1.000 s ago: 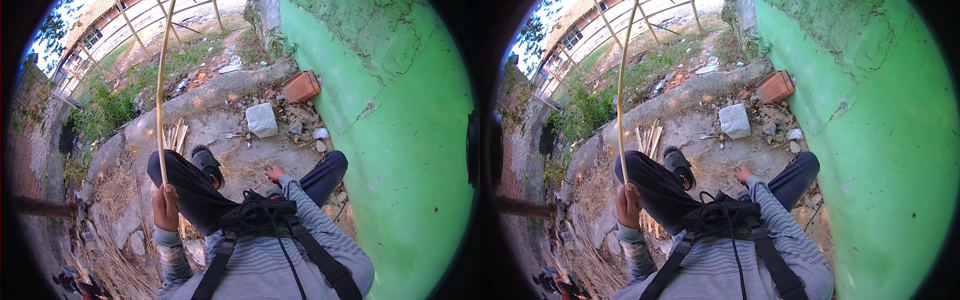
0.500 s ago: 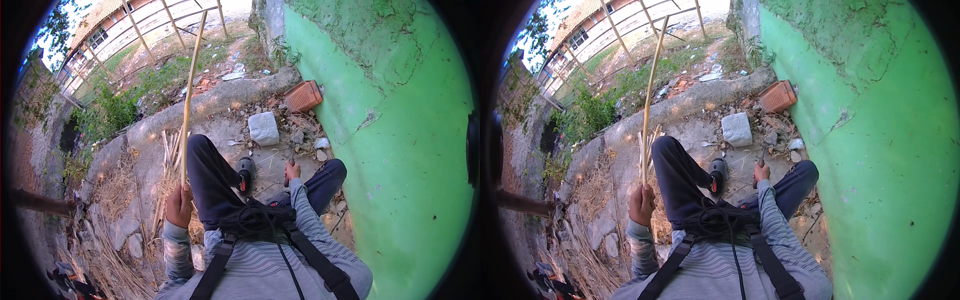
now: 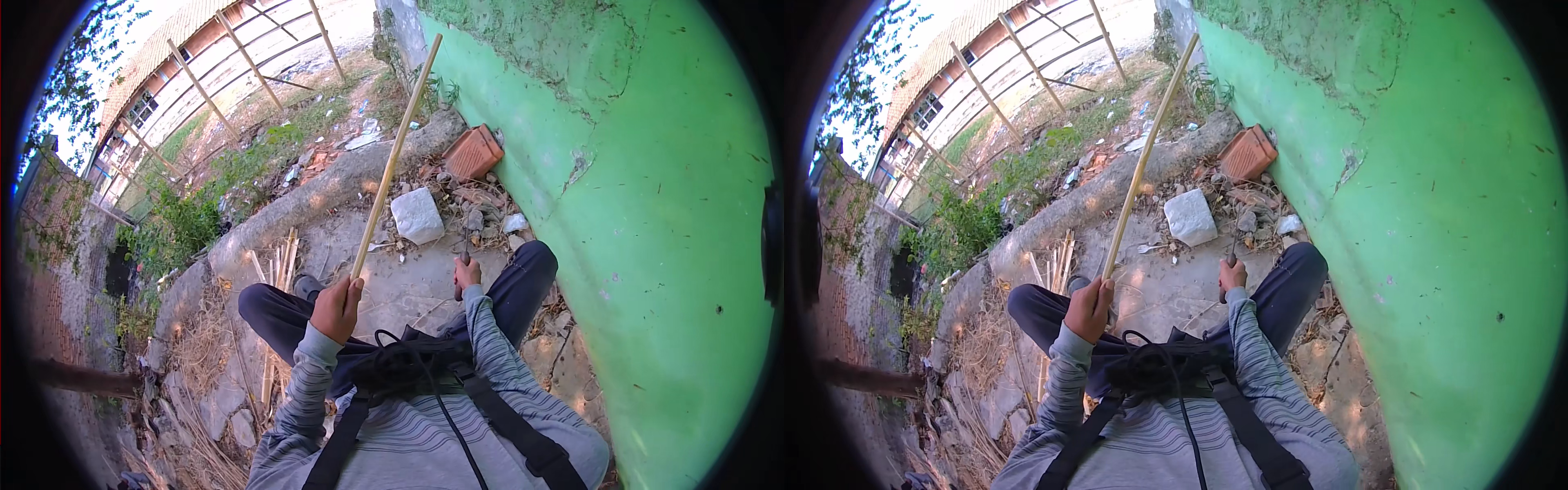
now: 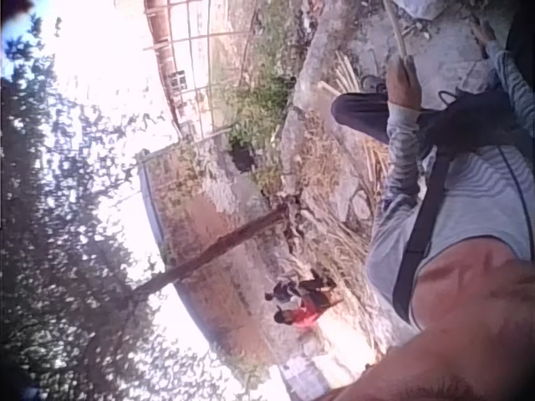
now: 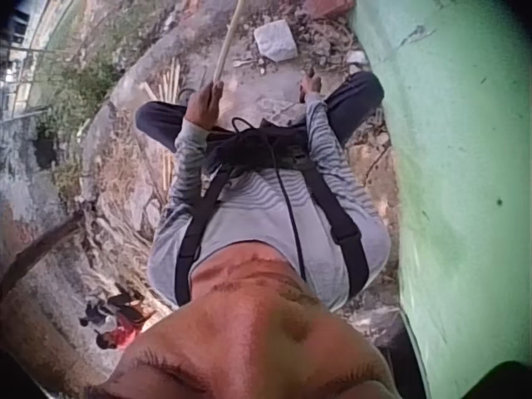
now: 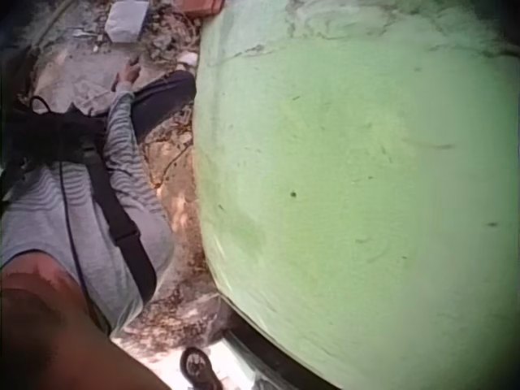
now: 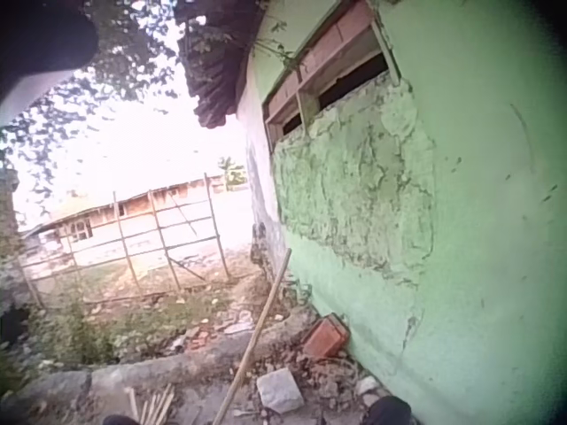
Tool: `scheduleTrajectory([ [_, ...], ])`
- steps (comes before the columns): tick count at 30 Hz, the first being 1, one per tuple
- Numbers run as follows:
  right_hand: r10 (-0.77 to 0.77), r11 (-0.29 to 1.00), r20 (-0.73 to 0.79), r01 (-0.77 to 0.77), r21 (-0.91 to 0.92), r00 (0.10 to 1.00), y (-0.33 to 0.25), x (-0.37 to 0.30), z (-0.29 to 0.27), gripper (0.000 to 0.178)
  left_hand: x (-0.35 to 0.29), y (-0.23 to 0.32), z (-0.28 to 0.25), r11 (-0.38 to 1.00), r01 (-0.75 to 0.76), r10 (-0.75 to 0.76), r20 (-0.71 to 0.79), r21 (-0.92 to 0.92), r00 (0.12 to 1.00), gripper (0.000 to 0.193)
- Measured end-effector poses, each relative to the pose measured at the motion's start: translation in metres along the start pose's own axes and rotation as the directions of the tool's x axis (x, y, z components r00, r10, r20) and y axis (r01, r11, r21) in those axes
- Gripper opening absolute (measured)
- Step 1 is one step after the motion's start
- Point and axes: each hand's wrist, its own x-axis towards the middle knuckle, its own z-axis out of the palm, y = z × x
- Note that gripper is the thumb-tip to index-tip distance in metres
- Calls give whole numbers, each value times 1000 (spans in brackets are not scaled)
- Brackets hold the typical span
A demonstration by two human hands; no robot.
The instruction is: The person shaves a long thin piece of wood with a machete, holding the wood against a stone block to peel off thin layers.
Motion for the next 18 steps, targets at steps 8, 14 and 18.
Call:
scheduleTrajectory([
  [8, -27, 1000, 28, 27, 0, 999, 21, 9, -9, 30, -5, -39, 5, 988, 143, -147, -48, -65, 988, 27],
  [14, 28, 999, -65, -31, -45, 997, 39, 13, -10, 30, 17, -109, 60, 858, 358, -318, 167, -368, 933, 39],
  [18, 33, 998, -42, -35, -59, 999, 39, 11, -12, 29, 43, -160, 113, 886, 408, -357, 237, -222, 904, 47],
])
